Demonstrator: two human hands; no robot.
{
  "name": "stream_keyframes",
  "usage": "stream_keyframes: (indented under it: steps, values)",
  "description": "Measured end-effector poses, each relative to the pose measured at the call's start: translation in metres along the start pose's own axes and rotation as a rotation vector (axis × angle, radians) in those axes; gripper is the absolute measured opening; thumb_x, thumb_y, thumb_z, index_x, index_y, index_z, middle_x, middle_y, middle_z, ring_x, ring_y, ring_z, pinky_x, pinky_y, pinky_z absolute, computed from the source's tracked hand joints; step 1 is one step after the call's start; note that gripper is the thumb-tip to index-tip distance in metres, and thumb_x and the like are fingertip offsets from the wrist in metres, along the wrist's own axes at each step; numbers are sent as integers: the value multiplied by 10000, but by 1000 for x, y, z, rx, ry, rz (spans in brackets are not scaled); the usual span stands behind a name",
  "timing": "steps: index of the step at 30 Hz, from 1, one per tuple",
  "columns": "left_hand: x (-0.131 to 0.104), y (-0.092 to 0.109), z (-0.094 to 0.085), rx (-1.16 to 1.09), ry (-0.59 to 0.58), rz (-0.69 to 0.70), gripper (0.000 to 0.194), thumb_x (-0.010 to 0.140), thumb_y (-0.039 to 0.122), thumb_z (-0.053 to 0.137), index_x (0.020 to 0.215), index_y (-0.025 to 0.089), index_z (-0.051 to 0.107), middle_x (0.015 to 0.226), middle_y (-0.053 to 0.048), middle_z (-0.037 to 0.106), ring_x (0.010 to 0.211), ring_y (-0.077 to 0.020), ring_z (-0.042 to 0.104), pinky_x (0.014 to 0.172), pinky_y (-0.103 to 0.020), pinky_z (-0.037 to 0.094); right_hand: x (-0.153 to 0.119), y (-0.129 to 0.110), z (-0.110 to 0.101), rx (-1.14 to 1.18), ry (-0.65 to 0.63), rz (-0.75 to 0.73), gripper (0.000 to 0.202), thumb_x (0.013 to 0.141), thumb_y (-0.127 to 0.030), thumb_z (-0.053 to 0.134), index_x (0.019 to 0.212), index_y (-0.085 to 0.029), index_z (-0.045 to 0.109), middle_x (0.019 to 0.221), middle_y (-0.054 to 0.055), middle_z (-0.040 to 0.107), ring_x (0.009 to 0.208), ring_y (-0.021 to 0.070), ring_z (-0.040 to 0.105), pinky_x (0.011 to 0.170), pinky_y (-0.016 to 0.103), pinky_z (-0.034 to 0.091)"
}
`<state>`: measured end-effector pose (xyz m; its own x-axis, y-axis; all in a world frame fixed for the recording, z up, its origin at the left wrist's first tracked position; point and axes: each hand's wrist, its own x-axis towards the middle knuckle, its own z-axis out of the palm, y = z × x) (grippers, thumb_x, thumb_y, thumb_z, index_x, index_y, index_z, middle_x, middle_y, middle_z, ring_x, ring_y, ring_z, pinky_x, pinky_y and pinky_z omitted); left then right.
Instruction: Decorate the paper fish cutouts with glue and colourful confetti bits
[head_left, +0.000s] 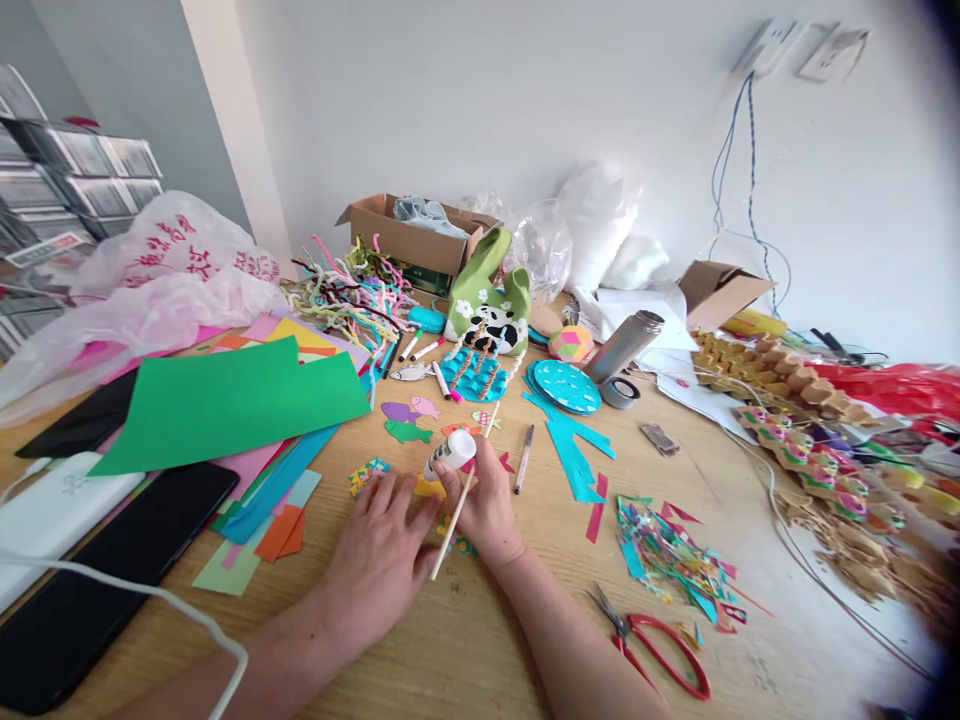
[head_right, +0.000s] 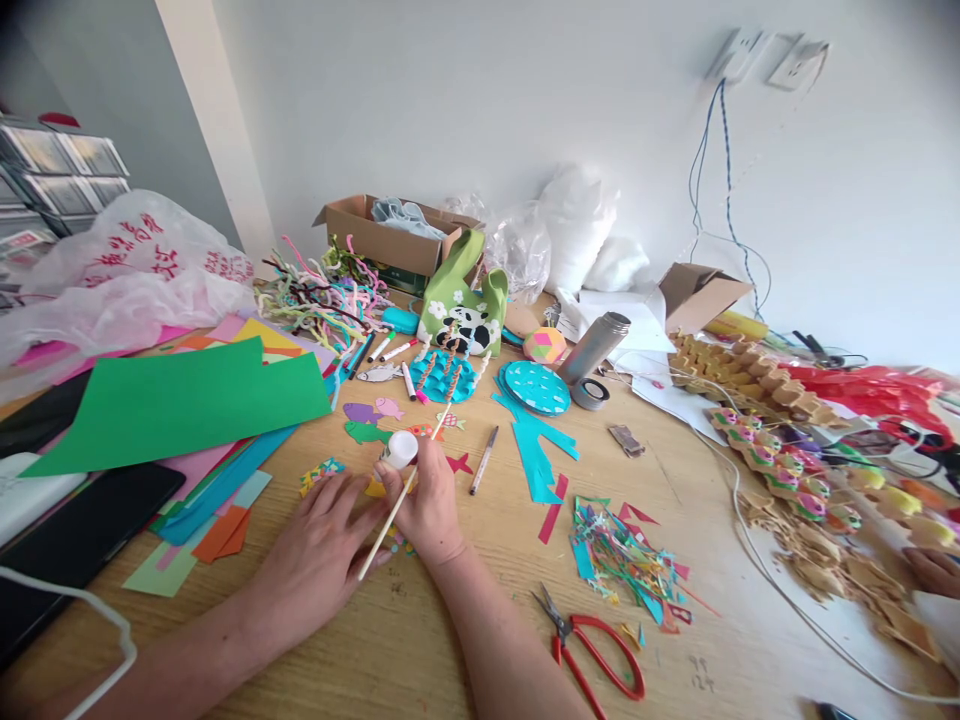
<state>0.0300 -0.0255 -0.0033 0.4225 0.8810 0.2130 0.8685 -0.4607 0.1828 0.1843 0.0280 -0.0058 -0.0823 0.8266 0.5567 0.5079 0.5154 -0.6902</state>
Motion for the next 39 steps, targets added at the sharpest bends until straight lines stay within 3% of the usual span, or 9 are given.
stream_keyframes:
  steps: [20,39]
  values:
    - [1,0,0,35,-67,-3,479,859,341,618,1327,269,550,1338,-142,534,1258,-357,466,1107,-565,334,0,4,5,-9,4,-35,134,885,-276,593,899,-210,477,792,1,532,695,150,495,643,268,430]
    - [0,-1,1,21,-51,2,460,857,348,630,1306,272,564,1318,-129,545,1246,-341,466,1096,-552,346,0,2,3,2,4,-46,134,895,-277,593,901,-209,477,796,4,527,699,154,492,645,273,422]
